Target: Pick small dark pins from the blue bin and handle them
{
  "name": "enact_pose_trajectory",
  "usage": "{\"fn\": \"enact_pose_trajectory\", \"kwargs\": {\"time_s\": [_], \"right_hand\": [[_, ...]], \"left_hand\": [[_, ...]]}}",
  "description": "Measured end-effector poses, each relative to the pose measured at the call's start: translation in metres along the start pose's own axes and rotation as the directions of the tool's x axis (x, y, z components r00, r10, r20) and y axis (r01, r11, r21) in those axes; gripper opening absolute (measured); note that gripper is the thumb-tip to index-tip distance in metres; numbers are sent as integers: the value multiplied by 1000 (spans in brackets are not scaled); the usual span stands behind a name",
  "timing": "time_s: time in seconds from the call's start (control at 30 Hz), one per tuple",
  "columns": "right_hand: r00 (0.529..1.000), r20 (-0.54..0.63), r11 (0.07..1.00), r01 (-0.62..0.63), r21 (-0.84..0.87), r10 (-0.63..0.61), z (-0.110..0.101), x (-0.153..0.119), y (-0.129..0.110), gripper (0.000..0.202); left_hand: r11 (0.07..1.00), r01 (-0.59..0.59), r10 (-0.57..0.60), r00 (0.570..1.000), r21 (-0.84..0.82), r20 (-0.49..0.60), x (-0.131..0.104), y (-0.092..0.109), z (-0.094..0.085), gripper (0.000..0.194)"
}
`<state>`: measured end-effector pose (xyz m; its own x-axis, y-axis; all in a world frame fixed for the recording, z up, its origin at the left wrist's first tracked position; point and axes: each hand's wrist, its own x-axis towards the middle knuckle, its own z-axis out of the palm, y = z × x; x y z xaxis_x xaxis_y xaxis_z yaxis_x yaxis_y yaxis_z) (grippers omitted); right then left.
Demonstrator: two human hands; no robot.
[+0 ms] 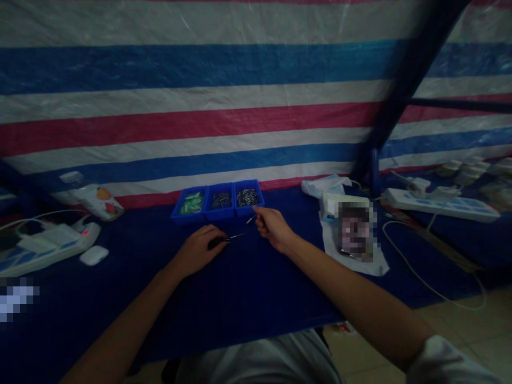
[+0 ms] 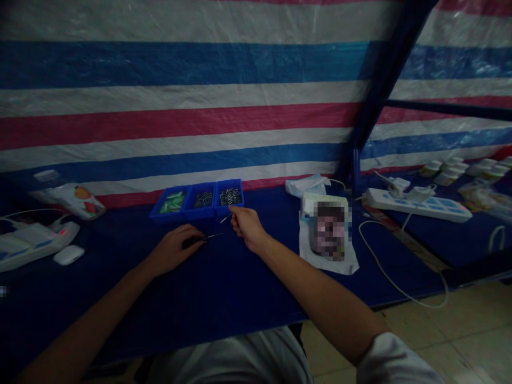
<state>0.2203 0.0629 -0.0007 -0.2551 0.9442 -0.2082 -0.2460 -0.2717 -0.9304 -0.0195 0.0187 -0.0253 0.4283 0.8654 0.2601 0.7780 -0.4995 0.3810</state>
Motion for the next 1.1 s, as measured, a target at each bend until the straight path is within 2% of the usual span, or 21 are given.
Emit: {"fn": "enact_pose_trajectory", "kwargs": {"time_s": [0.3,0.47,0.57,0.67,0.77,0.87,0.97,1.1], "right_hand": [[994,-44,993,95,-71,-98,-2,7,-1,37],[986,28,938,167,-305,-167,-2,10,5,35],[964,137,812,267,-519,-230,0,6,10,31],[912,299,595,409,-692,-279,3,-2,16,22],[870,417,378,490,-785,-263,9,-9,20,19],[854,465,226,512,-829,-233,14,-11,21,20],[847,480,143,517,-844,-231,15,-11,20,21],[841,469,132,515,-847,-271,13,-10,18,23]], "left_hand": [[1000,10,-11,1000,-14,-11,1,2,-1,23],[1000,0,0,1000,-28,-14,1,2,-1,22],[1000,8,-8,1000,-28,-1,1,2,-1,20],[1000,10,-10,1000,-26,5,1,3,-1,19],[1000,-5,5,1000,-20,-1,2,3,-1,21],[1000,-4,4,1000,-13,-9,2,3,0,23],[1000,7,-7,1000,-7,-8,2,3,0,23],[1000,14,-14,1000,10,-7,2,2,1,22]]}}
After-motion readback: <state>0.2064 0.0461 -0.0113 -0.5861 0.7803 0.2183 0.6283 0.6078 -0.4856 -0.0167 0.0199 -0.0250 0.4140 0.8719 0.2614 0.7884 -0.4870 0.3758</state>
